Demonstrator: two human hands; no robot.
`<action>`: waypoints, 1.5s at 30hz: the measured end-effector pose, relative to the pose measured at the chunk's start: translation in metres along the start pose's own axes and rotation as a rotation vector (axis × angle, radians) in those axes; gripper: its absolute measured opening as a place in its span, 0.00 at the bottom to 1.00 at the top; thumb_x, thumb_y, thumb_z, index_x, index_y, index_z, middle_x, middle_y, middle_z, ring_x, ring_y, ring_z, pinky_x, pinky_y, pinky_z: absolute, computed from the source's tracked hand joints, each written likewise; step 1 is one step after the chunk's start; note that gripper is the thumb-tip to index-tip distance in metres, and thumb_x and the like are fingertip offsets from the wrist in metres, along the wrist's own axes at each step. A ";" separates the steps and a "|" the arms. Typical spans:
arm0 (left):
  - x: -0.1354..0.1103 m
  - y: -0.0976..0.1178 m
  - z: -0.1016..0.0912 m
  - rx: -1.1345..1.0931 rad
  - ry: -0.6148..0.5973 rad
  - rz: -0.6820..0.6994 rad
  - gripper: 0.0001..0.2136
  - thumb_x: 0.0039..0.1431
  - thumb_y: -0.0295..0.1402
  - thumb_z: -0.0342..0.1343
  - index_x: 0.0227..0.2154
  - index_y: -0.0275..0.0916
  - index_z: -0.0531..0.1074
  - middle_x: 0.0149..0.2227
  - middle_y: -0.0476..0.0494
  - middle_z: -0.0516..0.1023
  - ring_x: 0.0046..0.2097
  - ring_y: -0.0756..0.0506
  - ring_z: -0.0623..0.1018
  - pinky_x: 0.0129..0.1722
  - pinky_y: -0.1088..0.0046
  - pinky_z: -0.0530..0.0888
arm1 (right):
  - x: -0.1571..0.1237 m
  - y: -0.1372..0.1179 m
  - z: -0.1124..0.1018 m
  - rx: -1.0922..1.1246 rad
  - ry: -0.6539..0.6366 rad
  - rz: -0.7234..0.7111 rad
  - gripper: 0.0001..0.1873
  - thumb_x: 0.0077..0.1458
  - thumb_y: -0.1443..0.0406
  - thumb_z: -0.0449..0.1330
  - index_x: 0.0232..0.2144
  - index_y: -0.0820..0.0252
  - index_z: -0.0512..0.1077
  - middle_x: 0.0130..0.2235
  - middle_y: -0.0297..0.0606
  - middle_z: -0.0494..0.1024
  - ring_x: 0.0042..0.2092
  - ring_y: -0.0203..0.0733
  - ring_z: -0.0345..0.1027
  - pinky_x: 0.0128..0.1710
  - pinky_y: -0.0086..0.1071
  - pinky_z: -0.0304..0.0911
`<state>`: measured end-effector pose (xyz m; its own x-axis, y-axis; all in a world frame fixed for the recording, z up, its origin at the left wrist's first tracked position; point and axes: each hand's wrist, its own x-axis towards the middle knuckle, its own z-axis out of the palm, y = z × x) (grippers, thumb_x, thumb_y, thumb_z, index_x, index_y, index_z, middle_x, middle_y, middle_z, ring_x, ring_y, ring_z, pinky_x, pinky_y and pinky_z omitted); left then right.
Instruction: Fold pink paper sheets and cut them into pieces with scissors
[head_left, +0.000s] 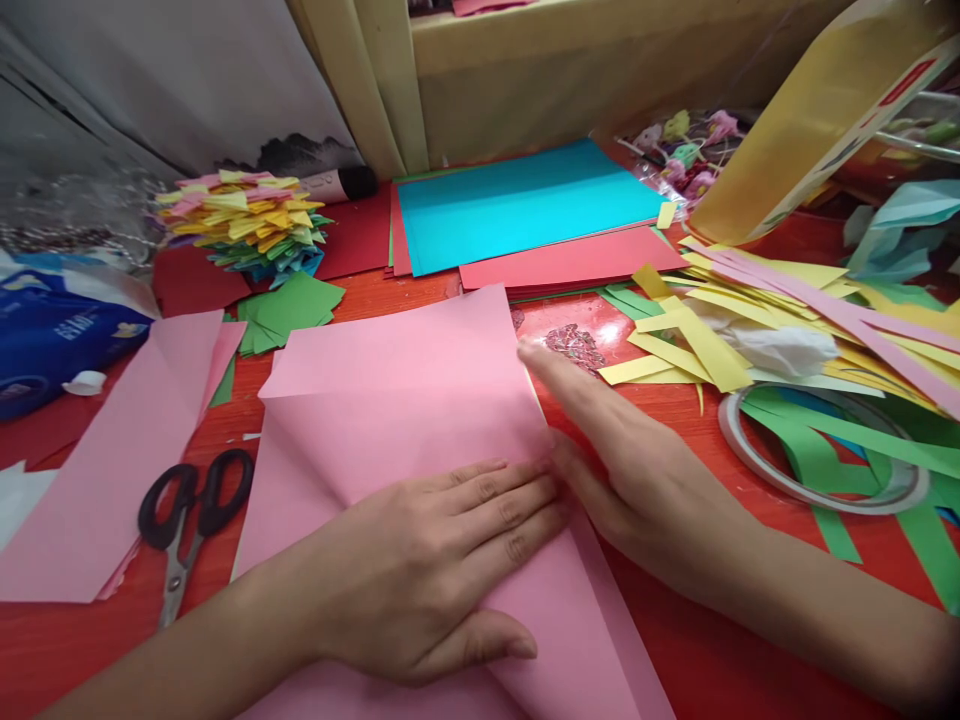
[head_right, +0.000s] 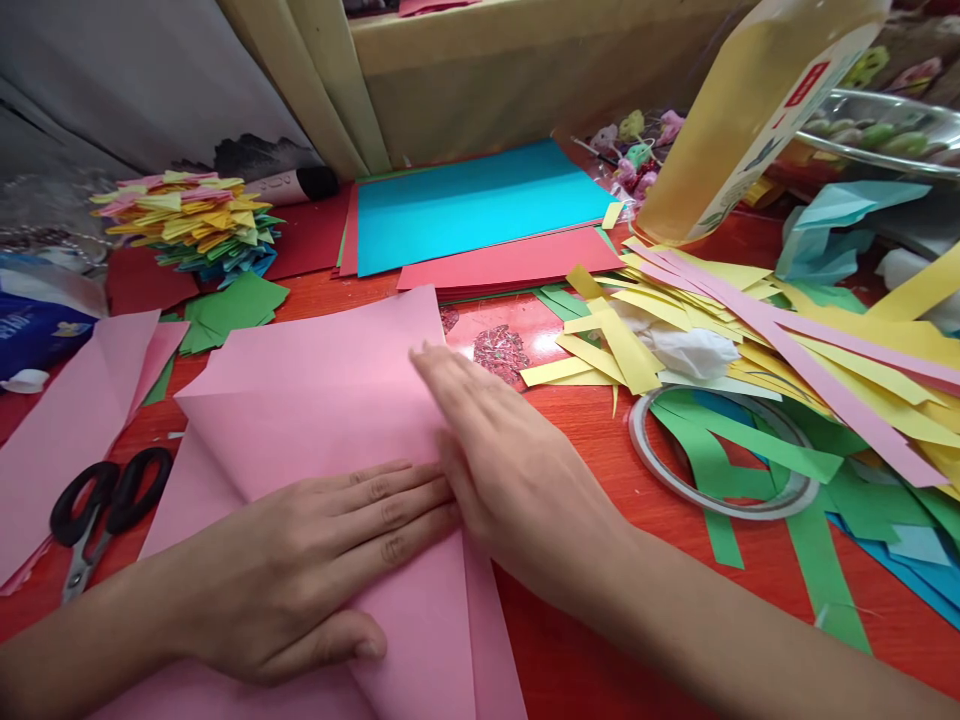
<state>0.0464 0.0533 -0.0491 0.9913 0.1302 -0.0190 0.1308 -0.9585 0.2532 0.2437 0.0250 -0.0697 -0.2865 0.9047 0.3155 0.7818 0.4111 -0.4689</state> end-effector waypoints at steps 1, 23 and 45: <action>0.000 0.000 0.000 0.000 -0.004 -0.001 0.29 0.60 0.43 0.40 0.58 0.27 0.50 0.61 0.37 0.52 0.63 0.44 0.48 0.62 0.67 0.50 | -0.001 0.001 0.001 -0.025 -0.039 -0.056 0.27 0.56 0.71 0.43 0.59 0.61 0.51 0.60 0.38 0.55 0.61 0.39 0.46 0.59 0.39 0.50; 0.015 0.073 0.037 0.321 0.140 0.183 0.20 0.63 0.31 0.36 0.57 0.40 0.54 0.62 0.52 0.53 0.61 0.52 0.56 0.57 0.79 0.56 | 0.004 0.004 0.000 -0.082 -0.204 -0.072 0.22 0.62 0.64 0.38 0.55 0.60 0.60 0.58 0.37 0.60 0.60 0.40 0.48 0.60 0.47 0.40; -0.062 0.000 0.017 0.241 0.104 -0.854 0.27 0.62 0.40 0.32 0.61 0.30 0.42 0.63 0.42 0.43 0.63 0.46 0.48 0.61 0.64 0.51 | -0.005 0.001 0.002 -0.264 -0.173 -0.158 0.23 0.62 0.63 0.37 0.57 0.63 0.56 0.58 0.42 0.59 0.60 0.42 0.48 0.60 0.53 0.24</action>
<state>-0.0151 0.0407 -0.0644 0.5493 0.8355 -0.0171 0.8353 -0.5495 -0.0173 0.2444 0.0208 -0.0734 -0.4870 0.8472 0.2120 0.8302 0.5245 -0.1888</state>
